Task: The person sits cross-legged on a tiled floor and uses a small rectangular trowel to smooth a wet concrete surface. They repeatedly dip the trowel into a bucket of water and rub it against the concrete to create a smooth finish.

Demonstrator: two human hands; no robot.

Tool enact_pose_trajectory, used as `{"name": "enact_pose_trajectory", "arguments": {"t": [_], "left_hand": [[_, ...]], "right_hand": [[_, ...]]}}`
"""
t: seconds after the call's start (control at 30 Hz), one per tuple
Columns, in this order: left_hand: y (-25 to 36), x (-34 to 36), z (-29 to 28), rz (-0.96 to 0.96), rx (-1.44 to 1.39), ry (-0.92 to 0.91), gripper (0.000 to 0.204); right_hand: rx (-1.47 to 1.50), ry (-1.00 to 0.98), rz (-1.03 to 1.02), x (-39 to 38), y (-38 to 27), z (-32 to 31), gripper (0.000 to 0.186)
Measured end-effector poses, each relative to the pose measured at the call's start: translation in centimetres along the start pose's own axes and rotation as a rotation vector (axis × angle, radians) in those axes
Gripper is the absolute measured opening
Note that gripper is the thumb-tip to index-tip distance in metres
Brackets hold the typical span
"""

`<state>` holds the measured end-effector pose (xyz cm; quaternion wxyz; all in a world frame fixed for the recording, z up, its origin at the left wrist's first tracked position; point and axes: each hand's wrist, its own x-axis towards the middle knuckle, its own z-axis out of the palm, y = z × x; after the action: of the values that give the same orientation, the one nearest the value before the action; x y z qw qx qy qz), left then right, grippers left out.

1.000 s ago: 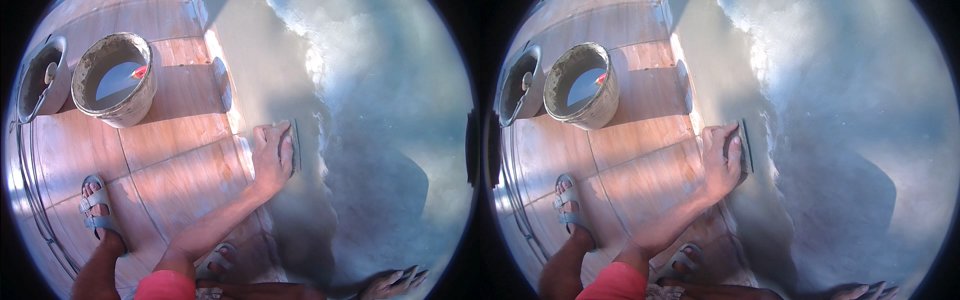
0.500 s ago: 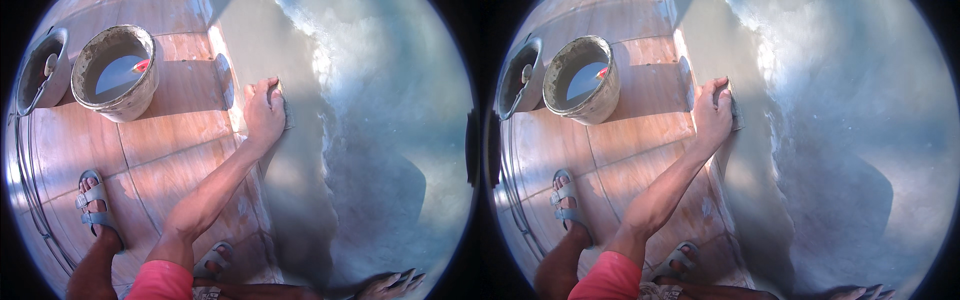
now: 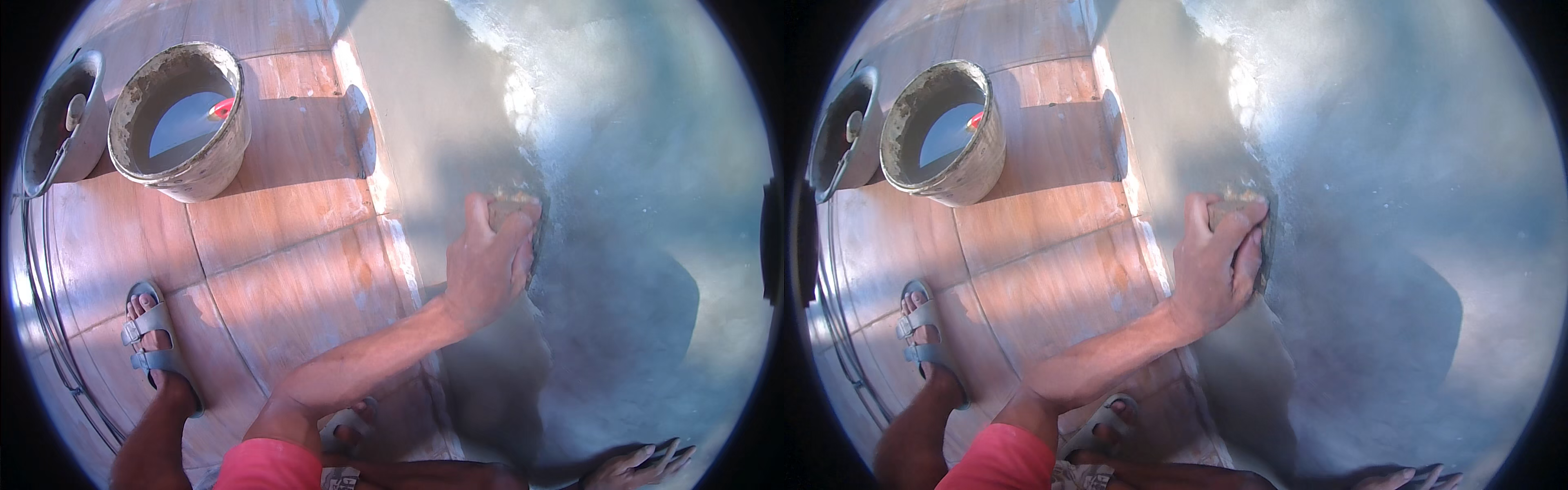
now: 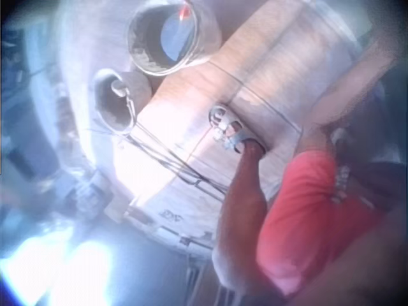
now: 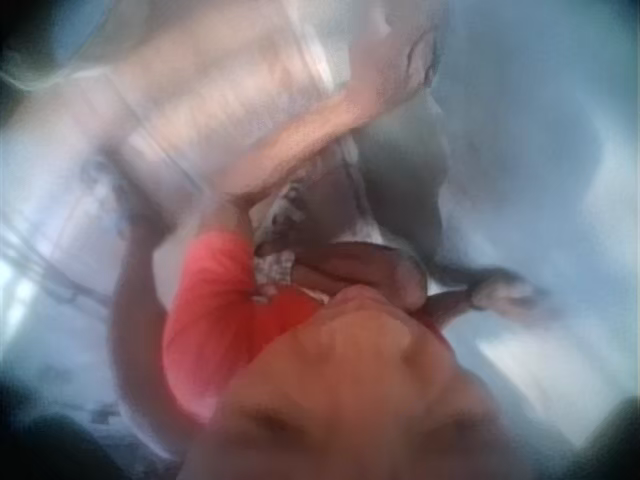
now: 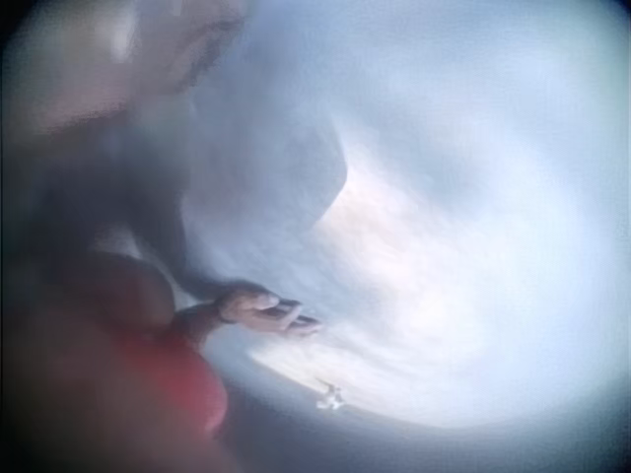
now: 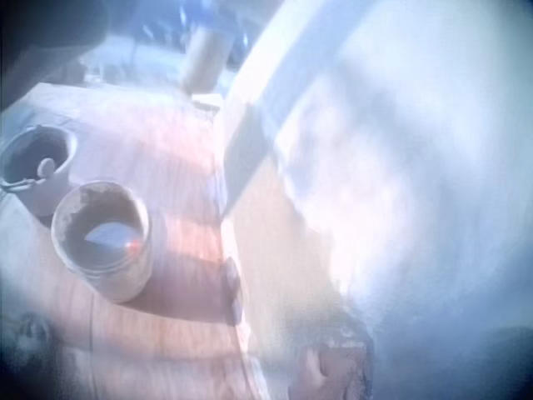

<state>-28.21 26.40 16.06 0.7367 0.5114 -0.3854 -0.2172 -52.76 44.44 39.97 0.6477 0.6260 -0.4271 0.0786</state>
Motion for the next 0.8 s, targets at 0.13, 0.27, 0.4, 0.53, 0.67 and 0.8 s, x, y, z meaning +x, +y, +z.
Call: {"name": "enact_pose_trajectory", "arguments": {"t": [0.13, 0.27, 0.4, 0.53, 0.67, 0.8], "left_hand": [[-0.1, -2.8, -0.6, -0.095, -0.027, -0.02, 0.029], [1.7, 3.3, 0.1, -0.059, -0.016, 0.105, 0.034], [1.2, -6.5, 0.4, 0.169, -0.009, -0.123, 0.037], [-4.8, -7.8, -1.2, -0.152, 0.025, -0.023, 0.032], [-11.1, 3.1, -2.9, -0.155, 0.036, 0.223, 0.025], [-8.7, 5.8, -2.8, -0.209, 0.019, 0.143, 0.025]], "right_hand": [[-0.221, -0.035, -0.033, -4.4, 4.5, 0.6, 0.04], [-0.142, 0.0, -0.088, -0.7, 2.2, -0.7, 0.039], [-0.031, -0.019, -0.027, -1.0, 0.9, 0.4, 0.041], [0.036, 0.038, 0.055, -0.5, -0.8, 0.5, 0.04], [0.017, 0.023, -0.018, 0.6, -2.0, 0.2, 0.038], [0.021, 0.025, -0.05, 0.5, -1.6, 0.4, 0.038]]}}
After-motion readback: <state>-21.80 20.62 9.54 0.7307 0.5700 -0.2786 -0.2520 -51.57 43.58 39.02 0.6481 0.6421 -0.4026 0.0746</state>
